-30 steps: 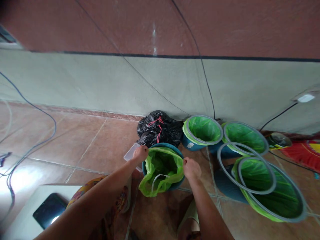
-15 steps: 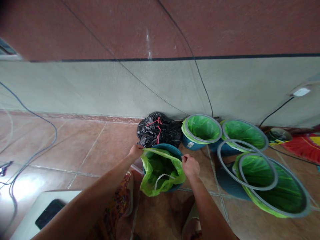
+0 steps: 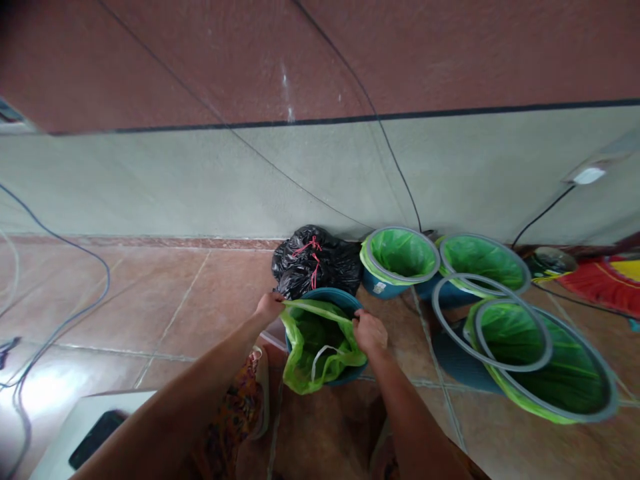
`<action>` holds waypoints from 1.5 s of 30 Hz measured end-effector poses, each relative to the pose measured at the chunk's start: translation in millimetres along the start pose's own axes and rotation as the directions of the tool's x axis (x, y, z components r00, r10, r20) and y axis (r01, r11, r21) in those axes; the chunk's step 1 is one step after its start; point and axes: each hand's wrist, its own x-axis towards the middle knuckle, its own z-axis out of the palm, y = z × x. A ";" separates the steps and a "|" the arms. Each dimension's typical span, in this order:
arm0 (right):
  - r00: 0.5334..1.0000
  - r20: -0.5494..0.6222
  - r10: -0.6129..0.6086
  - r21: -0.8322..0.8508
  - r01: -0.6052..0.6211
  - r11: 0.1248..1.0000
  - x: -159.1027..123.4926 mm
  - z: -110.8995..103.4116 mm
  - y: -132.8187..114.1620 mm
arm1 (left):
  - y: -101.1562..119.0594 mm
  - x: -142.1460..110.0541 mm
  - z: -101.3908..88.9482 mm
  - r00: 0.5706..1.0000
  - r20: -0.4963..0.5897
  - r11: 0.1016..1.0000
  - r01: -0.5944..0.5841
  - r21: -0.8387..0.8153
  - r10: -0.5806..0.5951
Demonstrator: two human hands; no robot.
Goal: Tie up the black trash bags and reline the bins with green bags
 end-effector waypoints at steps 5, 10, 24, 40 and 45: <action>0.994 -0.013 -0.112 0.098 0.113 0.989 3.3 16.2 -13.0 | 1.6 -0.5 0.5 1.000 0.013 1.000 -0.016 0.009 0.016; 0.995 0.000 -0.100 0.115 0.099 0.988 5.7 18.7 -17.9 | 0.5 -3.1 -3.7 1.000 0.027 0.999 -0.004 0.044 0.003; 0.993 -0.104 0.058 0.117 -0.046 0.992 13.4 -17.3 -6.9 | 62.2 -26.3 11.5 0.875 0.104 0.837 -0.483 0.256 0.473; 0.989 -0.126 0.082 0.258 -0.047 0.965 81.1 -5.8 13.9 | 83.4 41.0 49.1 0.945 0.137 0.911 -0.324 0.256 0.297; 0.992 -0.065 0.109 0.384 -0.076 0.920 101.9 14.3 26.0 | 76.9 65.8 58.2 0.970 0.140 0.954 -0.224 0.199 0.198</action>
